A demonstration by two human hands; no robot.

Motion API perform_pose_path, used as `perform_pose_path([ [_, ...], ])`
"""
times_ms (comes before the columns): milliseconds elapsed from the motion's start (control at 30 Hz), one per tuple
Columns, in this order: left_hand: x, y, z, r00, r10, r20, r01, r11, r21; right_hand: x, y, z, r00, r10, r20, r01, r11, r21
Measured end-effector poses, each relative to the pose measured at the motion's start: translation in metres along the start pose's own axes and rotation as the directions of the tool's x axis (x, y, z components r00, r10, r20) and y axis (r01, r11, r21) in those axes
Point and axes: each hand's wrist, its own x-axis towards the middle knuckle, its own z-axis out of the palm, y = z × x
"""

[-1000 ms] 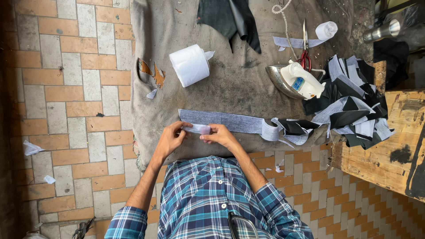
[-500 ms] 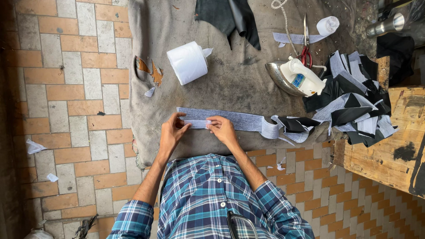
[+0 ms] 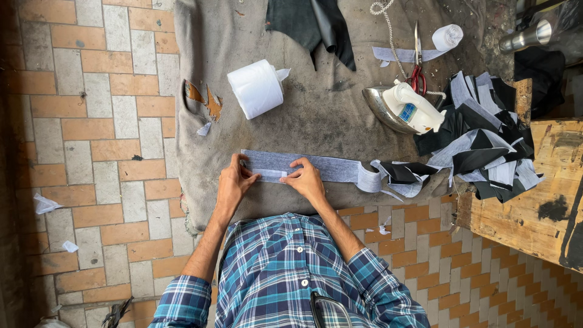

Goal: The person irons a strip of white interfacing onto fabric on a padded table, then uses scissors to cut the fused strip into smaller pieces, setting each cut piece aside in a growing pile of finished strips.

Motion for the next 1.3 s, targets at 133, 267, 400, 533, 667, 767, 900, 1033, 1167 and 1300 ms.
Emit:
perform_pose_path([
  [133,0.001,-0.006,0.006,1.000,0.014,0.002,-0.014,0.999,0.042,0.001,0.000,0.000,1.000,0.025,0.004,-0.025,1.000,0.009],
  [267,0.000,-0.004,0.005,1.000,-0.011,0.002,0.011,1.000,0.023,0.002,0.003,0.000,1.000,0.010,0.004,-0.010,0.999,0.043],
  [400,0.000,0.000,0.002,1.000,0.003,-0.002,-0.003,0.999,0.034,0.003,0.011,0.001,0.999,0.007,-0.047,-0.006,1.000,0.009],
  [533,0.001,0.001,0.001,1.000,-0.003,0.002,0.002,1.000,0.029,-0.004,0.025,0.001,0.979,-0.164,-0.122,0.139,0.972,-0.189],
  [667,0.001,0.002,0.001,1.000,0.002,-0.001,-0.002,0.999,0.033,-0.027,0.034,-0.003,0.973,-0.228,-0.045,0.207,0.937,-0.281],
  [767,0.001,0.004,0.000,1.000,0.008,-0.003,-0.007,0.999,0.034,-0.036,0.033,-0.005,0.915,-0.403,0.014,0.390,0.877,-0.281],
  [900,0.001,0.007,0.001,1.000,0.007,-0.011,-0.006,0.997,0.083,-0.037,0.022,-0.009,0.928,-0.351,0.126,0.373,0.857,-0.355],
  [1033,-0.003,0.004,0.006,0.997,-0.001,-0.072,0.013,0.987,0.157,-0.039,0.012,-0.017,0.966,-0.185,0.181,0.242,0.893,-0.379],
  [1167,-0.007,-0.001,0.012,0.994,0.009,-0.105,0.009,0.985,0.173,-0.033,0.013,-0.037,0.968,-0.104,0.229,0.188,0.902,-0.388],
  [1300,-0.010,-0.002,0.012,0.994,-0.006,-0.109,0.019,0.993,0.119,0.006,0.026,-0.115,0.708,-0.671,-0.222,0.549,0.720,-0.425],
])
